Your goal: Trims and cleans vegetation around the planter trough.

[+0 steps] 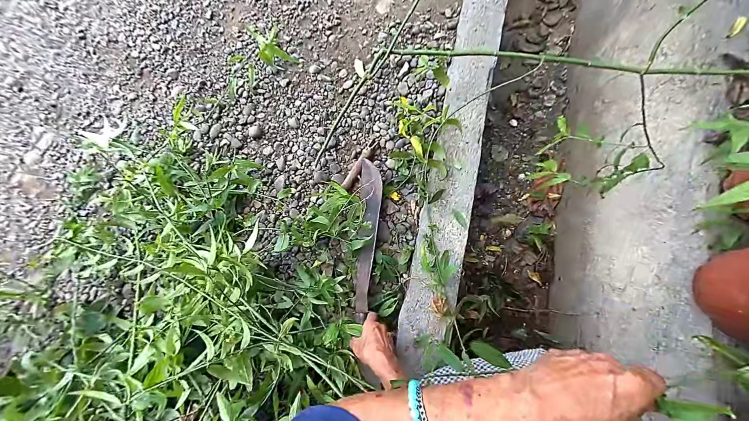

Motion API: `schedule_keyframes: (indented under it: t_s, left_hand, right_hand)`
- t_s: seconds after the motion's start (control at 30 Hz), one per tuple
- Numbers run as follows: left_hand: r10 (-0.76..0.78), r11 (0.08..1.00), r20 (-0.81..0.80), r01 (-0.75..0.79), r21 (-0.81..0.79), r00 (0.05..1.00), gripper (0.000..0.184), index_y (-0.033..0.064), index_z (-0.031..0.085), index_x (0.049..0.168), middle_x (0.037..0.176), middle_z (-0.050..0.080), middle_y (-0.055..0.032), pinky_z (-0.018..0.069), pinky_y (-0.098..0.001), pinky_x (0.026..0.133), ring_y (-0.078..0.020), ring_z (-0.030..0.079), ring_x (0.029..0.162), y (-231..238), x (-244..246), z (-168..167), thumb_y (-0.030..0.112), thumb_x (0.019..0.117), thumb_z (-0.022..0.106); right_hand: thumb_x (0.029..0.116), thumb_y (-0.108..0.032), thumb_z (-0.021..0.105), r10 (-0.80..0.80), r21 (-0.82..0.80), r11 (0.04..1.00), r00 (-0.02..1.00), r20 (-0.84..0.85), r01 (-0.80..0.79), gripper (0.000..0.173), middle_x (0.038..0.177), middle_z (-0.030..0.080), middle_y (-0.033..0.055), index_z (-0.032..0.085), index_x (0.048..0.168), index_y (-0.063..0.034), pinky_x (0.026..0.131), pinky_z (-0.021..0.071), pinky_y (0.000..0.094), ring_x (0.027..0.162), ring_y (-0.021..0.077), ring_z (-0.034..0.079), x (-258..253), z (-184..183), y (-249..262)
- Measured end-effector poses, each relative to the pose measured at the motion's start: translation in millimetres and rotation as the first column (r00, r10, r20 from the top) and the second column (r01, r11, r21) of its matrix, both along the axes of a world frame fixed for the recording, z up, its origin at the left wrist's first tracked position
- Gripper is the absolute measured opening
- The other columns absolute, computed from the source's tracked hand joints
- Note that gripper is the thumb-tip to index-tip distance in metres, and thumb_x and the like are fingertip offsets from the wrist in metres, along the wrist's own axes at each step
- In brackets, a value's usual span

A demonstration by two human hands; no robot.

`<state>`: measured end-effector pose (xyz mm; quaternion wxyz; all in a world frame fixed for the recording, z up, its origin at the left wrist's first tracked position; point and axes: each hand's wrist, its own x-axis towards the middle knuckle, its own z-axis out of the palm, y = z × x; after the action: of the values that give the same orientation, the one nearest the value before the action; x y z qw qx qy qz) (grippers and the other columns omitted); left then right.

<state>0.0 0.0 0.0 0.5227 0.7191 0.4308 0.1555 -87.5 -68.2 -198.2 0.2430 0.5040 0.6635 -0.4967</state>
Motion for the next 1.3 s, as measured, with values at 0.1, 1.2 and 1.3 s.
schedule_keyframes:
  t_s: [0.1,1.2,1.3]
  left_hand:
    - [0.013,1.000,0.015,-0.013,0.015,1.000,0.029,-0.0050,0.063,0.125,0.108,0.070,-0.0238,0.0507,-0.0546,0.093,-0.0389,0.067,0.109,-3,4,-8,0.004,0.1039,0.046]
    - [0.486,0.871,0.533,-0.433,-0.232,0.693,0.038,0.0099,0.059,0.087,0.051,0.037,0.0120,0.0272,-0.0145,0.040,0.0022,0.029,0.040,44,-65,25,0.011,0.1096,0.027]
    - [0.491,0.870,0.558,-0.413,-0.270,0.669,0.039,0.0103,0.058,0.087,0.049,0.036,0.0122,0.0272,-0.0143,0.039,0.0027,0.029,0.039,40,-64,26,0.011,0.1097,0.027]
  right_hand:
    - [0.0899,-0.015,0.073,-0.268,-0.106,0.960,0.959,-0.092,0.258,0.072,0.141,0.056,0.0288,0.039,0.150,0.0056,0.109,0.0443,0.0547,0.133,0.0392,0.055,1,-5,-2]
    - [0.0842,-0.021,0.078,-0.642,0.366,0.109,0.347,-0.683,0.924,0.036,0.077,0.065,0.0021,0.067,0.107,0.0047,0.053,0.0515,0.0249,0.053,0.0036,0.055,317,123,-65]
    - [0.0845,-0.026,0.077,-0.589,0.466,0.024,0.389,-0.708,0.885,0.044,0.078,0.065,0.0040,0.067,0.111,0.0073,0.057,0.0515,0.0233,0.058,0.0022,0.056,323,120,-64]
